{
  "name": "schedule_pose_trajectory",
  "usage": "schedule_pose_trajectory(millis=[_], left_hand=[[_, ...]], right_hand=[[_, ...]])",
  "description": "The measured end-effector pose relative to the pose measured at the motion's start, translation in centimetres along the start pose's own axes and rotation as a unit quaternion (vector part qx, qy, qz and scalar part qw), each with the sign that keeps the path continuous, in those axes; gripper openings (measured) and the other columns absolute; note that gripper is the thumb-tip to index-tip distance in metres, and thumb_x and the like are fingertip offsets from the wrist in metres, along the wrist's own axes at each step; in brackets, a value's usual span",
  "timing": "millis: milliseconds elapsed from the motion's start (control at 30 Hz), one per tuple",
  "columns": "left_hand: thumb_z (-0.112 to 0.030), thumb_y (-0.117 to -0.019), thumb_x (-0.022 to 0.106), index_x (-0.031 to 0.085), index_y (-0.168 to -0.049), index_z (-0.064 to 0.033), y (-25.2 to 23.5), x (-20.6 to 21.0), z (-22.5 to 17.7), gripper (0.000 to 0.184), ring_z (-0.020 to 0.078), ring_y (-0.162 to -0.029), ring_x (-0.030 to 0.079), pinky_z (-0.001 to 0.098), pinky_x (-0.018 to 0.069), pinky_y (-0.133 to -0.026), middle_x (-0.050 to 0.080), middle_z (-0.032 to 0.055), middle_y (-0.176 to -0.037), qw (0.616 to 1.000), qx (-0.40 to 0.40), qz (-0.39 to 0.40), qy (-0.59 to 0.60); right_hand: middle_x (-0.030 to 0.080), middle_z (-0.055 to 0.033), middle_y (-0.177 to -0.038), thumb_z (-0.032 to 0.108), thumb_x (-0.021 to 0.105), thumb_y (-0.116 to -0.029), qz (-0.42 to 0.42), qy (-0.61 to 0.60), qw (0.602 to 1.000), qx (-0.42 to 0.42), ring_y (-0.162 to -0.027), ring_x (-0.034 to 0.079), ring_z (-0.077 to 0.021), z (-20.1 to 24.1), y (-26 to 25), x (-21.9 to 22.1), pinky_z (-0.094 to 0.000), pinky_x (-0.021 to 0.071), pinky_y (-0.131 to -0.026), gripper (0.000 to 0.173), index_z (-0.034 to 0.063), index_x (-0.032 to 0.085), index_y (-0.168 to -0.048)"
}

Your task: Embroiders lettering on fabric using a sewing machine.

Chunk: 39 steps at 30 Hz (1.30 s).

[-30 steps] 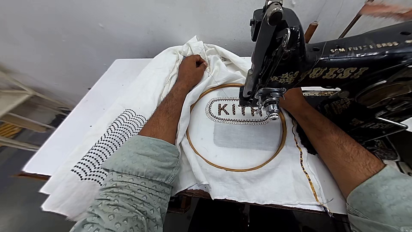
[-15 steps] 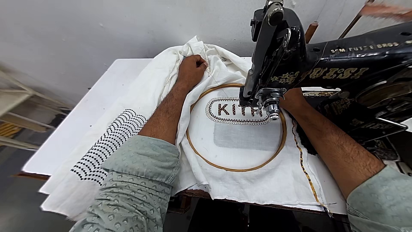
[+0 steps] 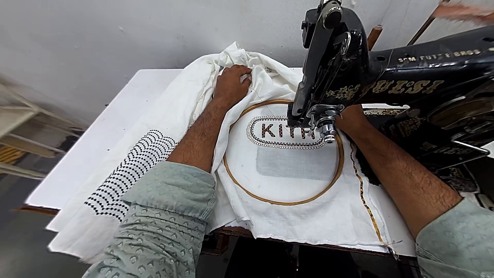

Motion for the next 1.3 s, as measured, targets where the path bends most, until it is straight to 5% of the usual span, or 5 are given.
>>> schedule_pose_trajectory(millis=[1300], left_hand=[[-0.028, -0.1054, 0.05, 0.07, -0.131, -0.0145, 0.02, -0.01, 0.07, 0.035, 0.0313, -0.137, 0.052, 0.0596, 0.0374, -0.111, 0.063, 0.0076, -0.142, 1.0, -0.002, -0.001, 0.004]], right_hand=[[0.062, -0.0382, -0.118, 0.009, 0.069, -0.0946, 0.011, 0.006, 1.0, 0.017, -0.118, 0.058, -0.0478, 0.26, 0.08, -0.17, -0.0605, 0.0409, -0.099, 0.034, -0.0163, 0.063, -0.116]])
Point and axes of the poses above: each hand's wrist, its own y-axis away from the middle knuckle, its own x-axis out of the palm, z = x × y, the point moved 3 cm from there along -y, towards the middle knuckle
